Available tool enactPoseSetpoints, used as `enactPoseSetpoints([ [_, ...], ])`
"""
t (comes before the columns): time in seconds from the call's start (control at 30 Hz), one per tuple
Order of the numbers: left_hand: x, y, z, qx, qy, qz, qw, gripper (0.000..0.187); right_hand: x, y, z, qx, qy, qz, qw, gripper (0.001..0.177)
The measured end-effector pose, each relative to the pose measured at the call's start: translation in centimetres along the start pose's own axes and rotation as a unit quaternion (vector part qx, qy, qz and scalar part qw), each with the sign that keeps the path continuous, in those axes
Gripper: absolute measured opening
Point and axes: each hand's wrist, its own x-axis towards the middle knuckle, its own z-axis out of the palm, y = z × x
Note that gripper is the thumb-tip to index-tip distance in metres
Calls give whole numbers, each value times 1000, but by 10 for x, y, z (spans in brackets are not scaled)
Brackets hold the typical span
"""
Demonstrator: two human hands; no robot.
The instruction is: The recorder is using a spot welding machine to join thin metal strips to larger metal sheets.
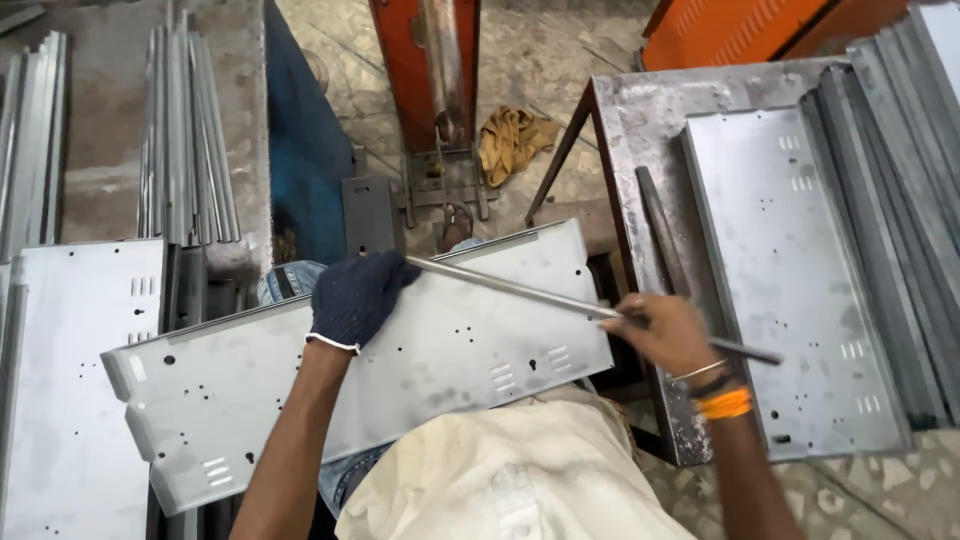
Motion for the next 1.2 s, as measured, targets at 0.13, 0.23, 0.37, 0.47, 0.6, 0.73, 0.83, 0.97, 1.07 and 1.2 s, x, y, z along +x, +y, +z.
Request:
enactPoseSetpoints([
  [0.13, -17, -29, -20, 11, -10, -81, 997, 10, 11, -51, 31, 79, -11, 14, 997, 33],
  [0.23, -54, -68, -37, 140, 7, -182, 973, 13, 28, -81, 58, 118, 19, 7, 993, 32],
  [0.37, -136, -134, -56, 190, 52, -335, 921, 17, 48, -113, 84, 180, -14, 14, 983, 30],
  [0.47, -186, -164, -110, 213, 71, -423, 878, 27, 61, -133, 96, 156, -39, -22, 987, 28],
  [0.6, -232, -196, -189, 211, 115, -478, 845, 32, 76, -152, 101, 97, -93, -36, 990, 27],
  [0.73, -255, -244, -214, 252, 109, -507, 817, 29, 84, -154, 118, 127, -82, -72, 986, 26],
  [0.83, -243, -257, -186, 333, 104, -457, 818, 29, 84, -157, 128, 144, -49, -111, 982, 27],
  [0.97, -173, -238, -79, -119, 247, -369, 888, 27, 81, -157, 134, 148, -45, -82, 985, 25],
  [1.07, -91, -155, 6, -409, 172, -345, 827, 26, 83, -152, 120, 102, -51, -42, 993, 28],
  [1.2, -9, -18, 94, -577, 65, -272, 767, 28, 79, -112, 104, 6, -20, -15, 1000, 49],
])
